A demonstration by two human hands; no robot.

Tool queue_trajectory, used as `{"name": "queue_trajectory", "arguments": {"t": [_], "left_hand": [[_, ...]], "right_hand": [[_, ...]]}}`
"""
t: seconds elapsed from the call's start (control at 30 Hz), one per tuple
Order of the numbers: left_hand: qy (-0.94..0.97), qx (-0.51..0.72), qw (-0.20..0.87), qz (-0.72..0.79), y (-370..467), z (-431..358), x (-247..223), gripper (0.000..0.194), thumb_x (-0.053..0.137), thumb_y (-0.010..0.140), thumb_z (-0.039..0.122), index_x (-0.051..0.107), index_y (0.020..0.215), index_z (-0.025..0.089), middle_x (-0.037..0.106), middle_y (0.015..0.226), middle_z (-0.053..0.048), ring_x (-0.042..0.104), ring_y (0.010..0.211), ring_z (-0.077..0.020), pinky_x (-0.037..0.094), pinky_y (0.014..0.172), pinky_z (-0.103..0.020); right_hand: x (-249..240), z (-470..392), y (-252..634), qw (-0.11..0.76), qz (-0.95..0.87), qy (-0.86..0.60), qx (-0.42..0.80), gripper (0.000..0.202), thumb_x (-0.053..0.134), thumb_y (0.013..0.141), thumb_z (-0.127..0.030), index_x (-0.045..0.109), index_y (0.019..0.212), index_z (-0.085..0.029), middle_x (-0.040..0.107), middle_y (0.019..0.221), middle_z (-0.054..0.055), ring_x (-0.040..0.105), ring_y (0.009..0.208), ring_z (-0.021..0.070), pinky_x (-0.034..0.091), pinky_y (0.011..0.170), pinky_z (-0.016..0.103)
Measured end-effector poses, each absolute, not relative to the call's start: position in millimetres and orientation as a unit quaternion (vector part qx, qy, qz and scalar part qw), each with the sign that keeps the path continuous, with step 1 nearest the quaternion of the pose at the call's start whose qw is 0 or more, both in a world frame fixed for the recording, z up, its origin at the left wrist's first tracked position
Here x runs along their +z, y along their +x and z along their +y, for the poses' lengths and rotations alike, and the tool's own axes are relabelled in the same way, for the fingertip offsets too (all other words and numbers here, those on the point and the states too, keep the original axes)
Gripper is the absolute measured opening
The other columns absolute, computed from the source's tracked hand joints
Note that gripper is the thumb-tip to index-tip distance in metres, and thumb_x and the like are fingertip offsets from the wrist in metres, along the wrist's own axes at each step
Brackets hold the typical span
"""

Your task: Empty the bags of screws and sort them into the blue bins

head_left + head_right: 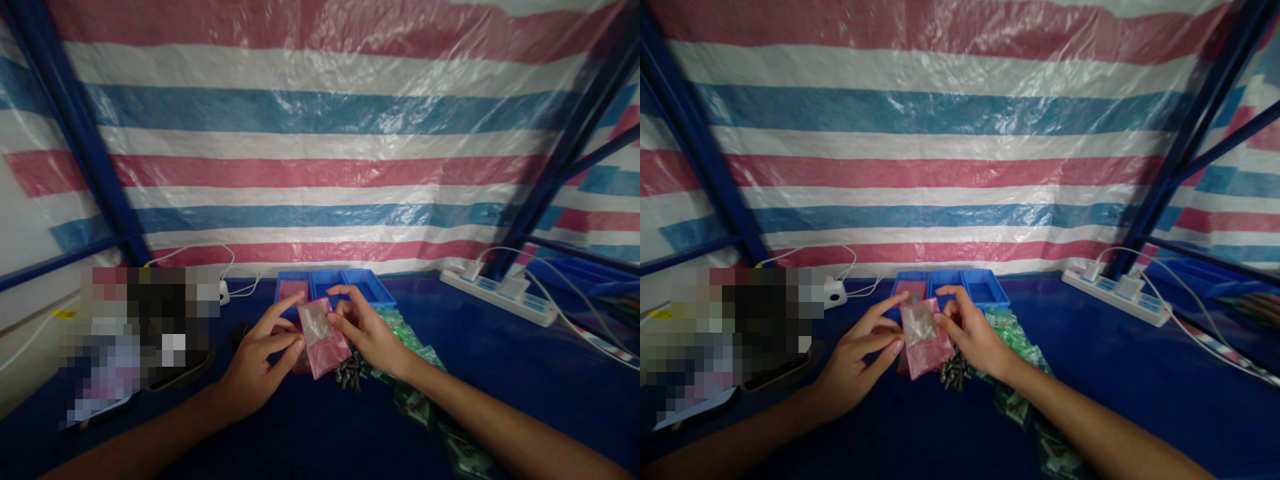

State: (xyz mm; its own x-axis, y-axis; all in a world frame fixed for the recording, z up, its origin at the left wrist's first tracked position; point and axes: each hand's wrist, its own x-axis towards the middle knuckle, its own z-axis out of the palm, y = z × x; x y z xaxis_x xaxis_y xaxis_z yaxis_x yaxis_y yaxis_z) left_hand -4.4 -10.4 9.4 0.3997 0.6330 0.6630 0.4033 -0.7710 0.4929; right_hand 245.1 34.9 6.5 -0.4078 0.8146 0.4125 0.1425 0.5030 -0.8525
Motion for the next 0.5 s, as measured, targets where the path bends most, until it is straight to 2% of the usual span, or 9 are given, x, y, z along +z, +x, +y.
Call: {"name": "queue_trajectory", "arguments": {"t": [0.1,0.33,0.5], "left_hand": [[0.840,0.439,0.117,0.297,-5.0,-11.6,9.1,0.027,0.054,0.106,0.018,0.080,0.099,0.021,0.049,0.162,-0.009,0.070,0.106,-0.0204,0.057,0.096,-0.036],[0.852,0.421,0.095,0.295,-9.3,-10.4,8.8,0.022,0.056,0.106,0.021,0.078,0.107,0.022,0.061,0.151,-0.009,0.067,0.117,-0.0235,0.055,0.099,-0.036],[0.856,0.413,0.113,0.290,-10.4,-5.5,3.3,0.022,0.054,0.107,0.021,0.074,0.116,0.022,0.063,0.146,-0.009,0.063,0.128,-0.0230,0.050,0.108,-0.035]], "right_hand": [[6.6,34.8,243.9,0.450,-0.738,-0.316,0.392,0.038,0.059,0.106,-0.043,0.045,0.137,-0.026,0.049,0.077,-0.005,0.049,0.065,0.0152,0.042,0.059,0.029],[11.7,32.3,240.1,0.479,-0.671,-0.289,0.487,0.039,0.069,0.099,-0.044,0.049,0.128,-0.027,0.047,0.071,-0.008,0.043,0.054,0.0112,0.035,0.049,0.025],[17.0,31.4,241.6,0.481,-0.654,-0.291,0.507,0.029,0.071,0.097,-0.043,0.057,0.115,-0.025,0.054,0.071,-0.006,0.050,0.053,0.0103,0.041,0.050,0.024]]}}
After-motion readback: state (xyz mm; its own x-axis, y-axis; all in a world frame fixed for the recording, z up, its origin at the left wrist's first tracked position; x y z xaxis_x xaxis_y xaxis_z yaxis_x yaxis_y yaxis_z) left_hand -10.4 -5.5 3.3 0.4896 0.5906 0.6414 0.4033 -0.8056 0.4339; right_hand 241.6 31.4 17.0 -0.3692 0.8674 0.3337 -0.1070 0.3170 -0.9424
